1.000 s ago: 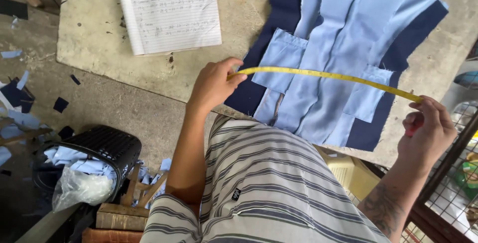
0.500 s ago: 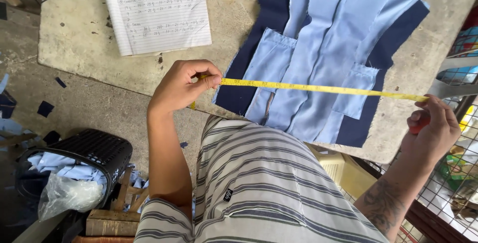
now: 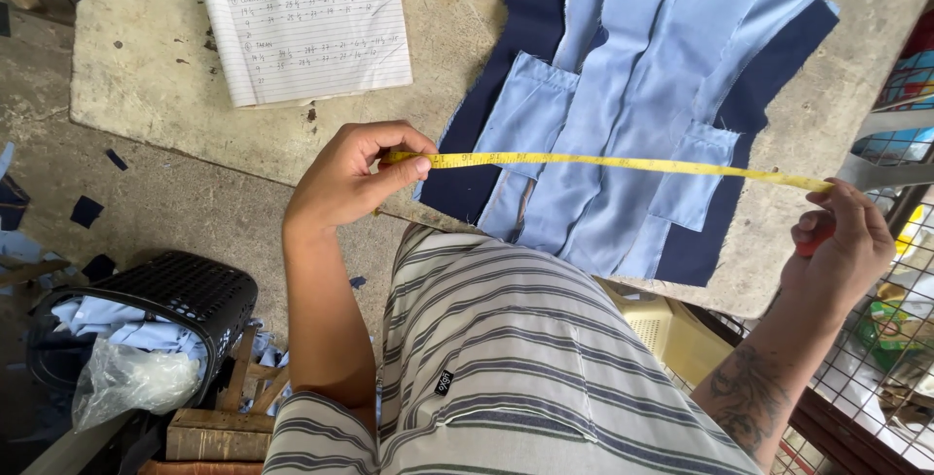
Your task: Measuring and marking various dimensions of a blue fabric garment piece using a yellow measuring tape on a workstation.
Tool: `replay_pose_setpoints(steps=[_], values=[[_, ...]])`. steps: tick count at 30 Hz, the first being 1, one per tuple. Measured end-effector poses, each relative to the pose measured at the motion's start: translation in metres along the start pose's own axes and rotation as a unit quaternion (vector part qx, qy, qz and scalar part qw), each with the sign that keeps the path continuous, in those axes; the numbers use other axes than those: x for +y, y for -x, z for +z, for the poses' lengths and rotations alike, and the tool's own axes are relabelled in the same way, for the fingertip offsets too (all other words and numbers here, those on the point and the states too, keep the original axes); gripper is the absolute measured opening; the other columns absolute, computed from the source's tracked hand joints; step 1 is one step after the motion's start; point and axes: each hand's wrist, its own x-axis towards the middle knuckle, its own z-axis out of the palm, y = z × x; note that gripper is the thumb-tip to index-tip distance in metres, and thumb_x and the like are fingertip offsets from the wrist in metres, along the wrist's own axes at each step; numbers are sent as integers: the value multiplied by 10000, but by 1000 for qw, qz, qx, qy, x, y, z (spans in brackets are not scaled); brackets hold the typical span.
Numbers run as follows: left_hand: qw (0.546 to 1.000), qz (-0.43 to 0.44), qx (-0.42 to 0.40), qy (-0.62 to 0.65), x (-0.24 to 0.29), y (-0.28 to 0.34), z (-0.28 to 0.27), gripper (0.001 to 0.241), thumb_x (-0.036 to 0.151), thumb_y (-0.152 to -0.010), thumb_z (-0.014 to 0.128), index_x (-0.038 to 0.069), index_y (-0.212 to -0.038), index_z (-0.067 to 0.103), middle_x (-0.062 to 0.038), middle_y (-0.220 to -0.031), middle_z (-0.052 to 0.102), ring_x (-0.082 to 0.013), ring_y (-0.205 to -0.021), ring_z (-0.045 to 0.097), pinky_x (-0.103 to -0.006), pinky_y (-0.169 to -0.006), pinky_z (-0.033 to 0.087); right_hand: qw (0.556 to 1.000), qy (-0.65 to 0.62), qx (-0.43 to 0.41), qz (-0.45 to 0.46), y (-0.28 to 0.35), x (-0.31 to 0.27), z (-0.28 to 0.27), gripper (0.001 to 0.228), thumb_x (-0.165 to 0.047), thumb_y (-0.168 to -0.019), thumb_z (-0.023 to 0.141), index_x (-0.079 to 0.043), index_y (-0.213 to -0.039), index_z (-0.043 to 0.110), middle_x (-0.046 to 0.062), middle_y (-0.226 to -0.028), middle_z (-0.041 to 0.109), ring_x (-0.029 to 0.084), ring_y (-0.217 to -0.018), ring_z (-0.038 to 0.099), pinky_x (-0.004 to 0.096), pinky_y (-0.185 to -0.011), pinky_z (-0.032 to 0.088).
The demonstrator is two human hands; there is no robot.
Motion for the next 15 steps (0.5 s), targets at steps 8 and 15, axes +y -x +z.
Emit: replay_pose_setpoints(steps=[8,15], values=[[999,29,-9,-12,8,-5,10,173,151,-1037,678,54,-1139,779,-4,-916,761,-83,-821,614,-247,-739,461,995,35,-85,-27,24,0,32,217,-50,-1132,676,-193,-1015,790,-90,-845,747,-60,-497,451,110,-443,269],[1000,16,6,1,6,-4,13,155,151,-1043,710,50,-1112,805,28,-838,665,-63,-711,448,-224,-636,360,992,59,-101,-47,34,-1,53,180,-76,-1123,660,-148,-1044,805,-37,-861,751,28,-564,453,139,-550,354]])
